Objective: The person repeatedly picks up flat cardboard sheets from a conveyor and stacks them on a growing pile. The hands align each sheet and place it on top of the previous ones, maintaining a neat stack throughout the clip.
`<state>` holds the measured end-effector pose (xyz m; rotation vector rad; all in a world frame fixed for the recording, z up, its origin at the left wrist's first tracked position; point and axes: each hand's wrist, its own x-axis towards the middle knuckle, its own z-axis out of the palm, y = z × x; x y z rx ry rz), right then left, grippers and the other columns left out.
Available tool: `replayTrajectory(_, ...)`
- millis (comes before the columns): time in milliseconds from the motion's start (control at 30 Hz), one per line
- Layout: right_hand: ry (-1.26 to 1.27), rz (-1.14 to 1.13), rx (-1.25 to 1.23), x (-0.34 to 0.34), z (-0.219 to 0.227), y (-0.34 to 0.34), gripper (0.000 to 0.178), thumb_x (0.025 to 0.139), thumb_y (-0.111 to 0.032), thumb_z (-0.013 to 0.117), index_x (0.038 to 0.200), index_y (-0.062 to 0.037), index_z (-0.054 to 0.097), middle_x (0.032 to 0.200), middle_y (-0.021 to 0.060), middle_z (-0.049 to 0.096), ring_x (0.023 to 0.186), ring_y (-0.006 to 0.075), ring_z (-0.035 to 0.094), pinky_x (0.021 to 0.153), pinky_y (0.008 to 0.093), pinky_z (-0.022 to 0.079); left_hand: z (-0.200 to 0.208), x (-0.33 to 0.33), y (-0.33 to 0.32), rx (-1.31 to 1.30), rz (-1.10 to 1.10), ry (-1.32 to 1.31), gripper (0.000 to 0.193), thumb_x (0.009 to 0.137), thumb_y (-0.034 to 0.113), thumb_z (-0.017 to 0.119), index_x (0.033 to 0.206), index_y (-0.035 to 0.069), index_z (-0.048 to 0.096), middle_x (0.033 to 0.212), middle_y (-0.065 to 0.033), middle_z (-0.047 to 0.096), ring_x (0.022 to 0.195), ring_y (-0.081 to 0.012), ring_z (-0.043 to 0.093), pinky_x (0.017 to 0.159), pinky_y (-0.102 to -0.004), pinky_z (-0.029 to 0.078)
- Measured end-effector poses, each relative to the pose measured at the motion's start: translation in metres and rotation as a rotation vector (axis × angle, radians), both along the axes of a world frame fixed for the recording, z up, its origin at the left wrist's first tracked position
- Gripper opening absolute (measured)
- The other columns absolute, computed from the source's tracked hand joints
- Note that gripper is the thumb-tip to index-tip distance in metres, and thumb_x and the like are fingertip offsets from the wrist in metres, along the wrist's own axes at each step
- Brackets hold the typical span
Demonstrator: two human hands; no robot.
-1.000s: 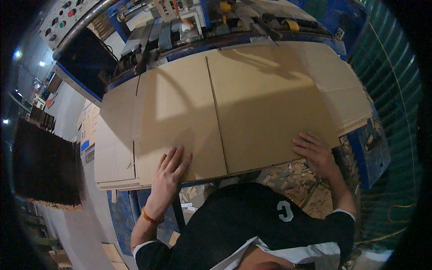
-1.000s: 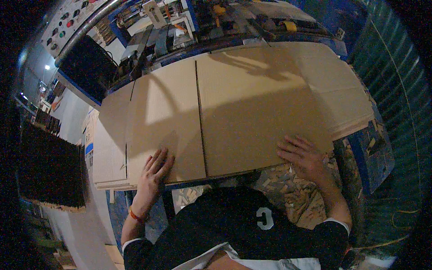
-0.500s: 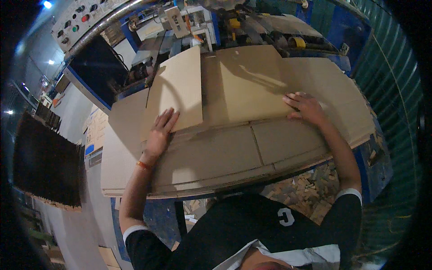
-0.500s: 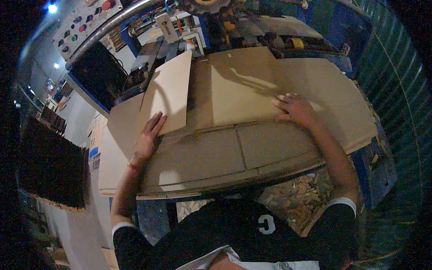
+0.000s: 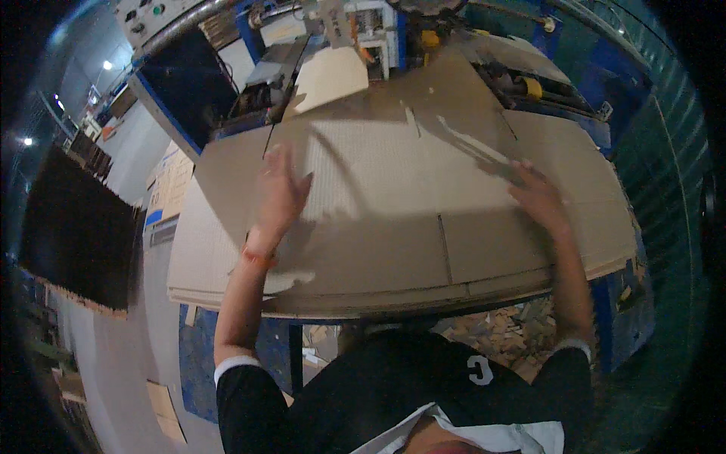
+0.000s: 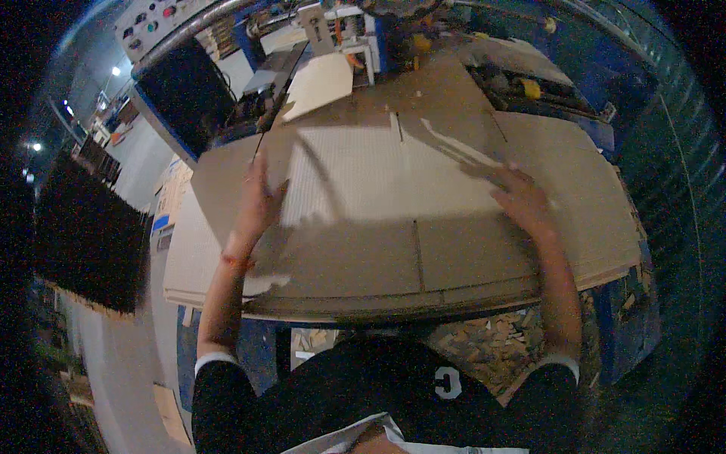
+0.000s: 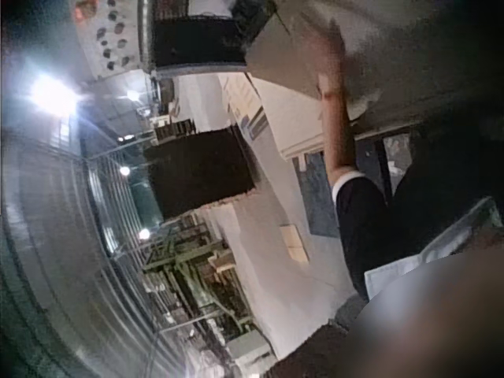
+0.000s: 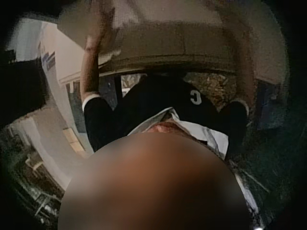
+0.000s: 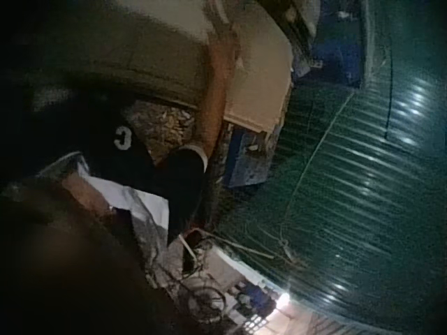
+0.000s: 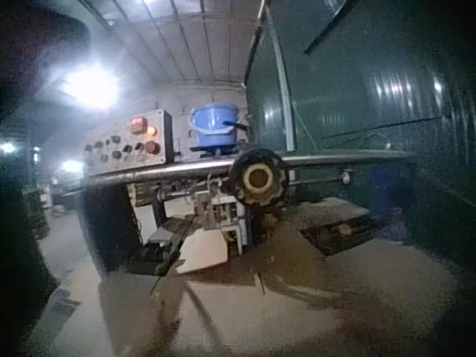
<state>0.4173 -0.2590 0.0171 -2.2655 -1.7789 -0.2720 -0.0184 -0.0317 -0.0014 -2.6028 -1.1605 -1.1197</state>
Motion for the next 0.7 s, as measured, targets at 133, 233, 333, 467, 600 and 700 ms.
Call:
replayTrajectory(133, -0.007, -0.710, -0.068, 0.020, -0.002, -0.123, 0.048, 0.084, -0.040, 0.053, 0.120, -0.0074, 0.053, 0.117, 0.0176, 0.056, 0.108, 0.0368, 0.052, 0.090, 0.0446, 0.042, -0.014, -0.118, -0.078, -0.047, 0.565, -0.273, 0.067, 0.079, 0.025, 0.066, 0.128, -0.008, 0.035, 0.128, -0.0307, 0.039, 0.121, -0.0408, 0.036, 0.101, -0.0421, 0.029)
replayTrajectory(233, -0.147, -0.881, -0.159, 0.035, -0.027, -0.176, 0.047, 0.087, -0.040, 0.049, 0.121, -0.0071, 0.052, 0.120, 0.0148, 0.055, 0.109, 0.0368, 0.051, 0.091, 0.0450, 0.042, -0.035, -0.153, -0.123, -0.088, 0.792, -0.435, 0.070, 0.081, 0.026, 0.065, 0.130, -0.011, 0.031, 0.130, -0.0330, 0.035, 0.123, -0.0414, 0.034, 0.103, -0.0414, 0.027)
replayTrajectory(333, -0.294, -0.722, -0.246, 0.046, -0.050, -0.187, 0.045, 0.090, -0.037, 0.046, 0.124, -0.0083, 0.050, 0.126, 0.0139, 0.051, 0.111, 0.0371, 0.050, 0.091, 0.0434, 0.043, -0.038, -0.153, -0.132, -0.232, 0.810, -0.438, 0.071, 0.081, 0.026, 0.064, 0.130, -0.012, 0.030, 0.133, -0.0327, 0.033, 0.126, -0.0399, 0.032, 0.103, -0.0404, 0.027)
replayTrajectory(467, -0.052, -0.741, 0.233, 0.057, -0.069, -0.170, 0.041, 0.091, -0.028, 0.048, 0.126, -0.0063, 0.048, 0.126, 0.0144, 0.051, 0.108, 0.0341, 0.053, 0.086, 0.0382, 0.045, -0.019, -0.142, -0.120, -0.180, 0.797, -0.645, 0.064, 0.083, 0.021, 0.061, 0.131, -0.009, 0.032, 0.133, -0.0283, 0.037, 0.126, -0.0319, 0.036, 0.102, -0.0374, 0.029)
replayTrajectory(600, 0.635, -0.511, 1.300, 0.084, -0.083, -0.155, 0.036, 0.087, -0.022, 0.056, 0.117, -0.0020, 0.052, 0.113, 0.0145, 0.058, 0.095, 0.0265, 0.058, 0.076, 0.0331, 0.047, 0.000, -0.162, -0.113, -0.027, 0.605, -1.143, 0.050, 0.085, 0.018, 0.057, 0.125, -0.007, 0.042, 0.131, -0.0220, 0.042, 0.120, -0.0291, 0.043, 0.099, -0.0372, 0.033)
replayTrajectory(700, 1.194, -0.539, 1.430, 0.119, -0.070, -0.153, 0.040, 0.086, -0.010, 0.054, 0.124, 0.0005, 0.046, 0.114, 0.0132, 0.055, 0.097, 0.0242, 0.055, 0.081, 0.0320, 0.045, 0.000, -0.193, -0.094, -0.180, 0.366, -1.807, 0.038, 0.088, 0.018, 0.051, 0.118, -0.005, 0.047, 0.125, -0.0186, 0.048, 0.115, -0.0288, 0.047, 0.095, -0.0400, 0.038)
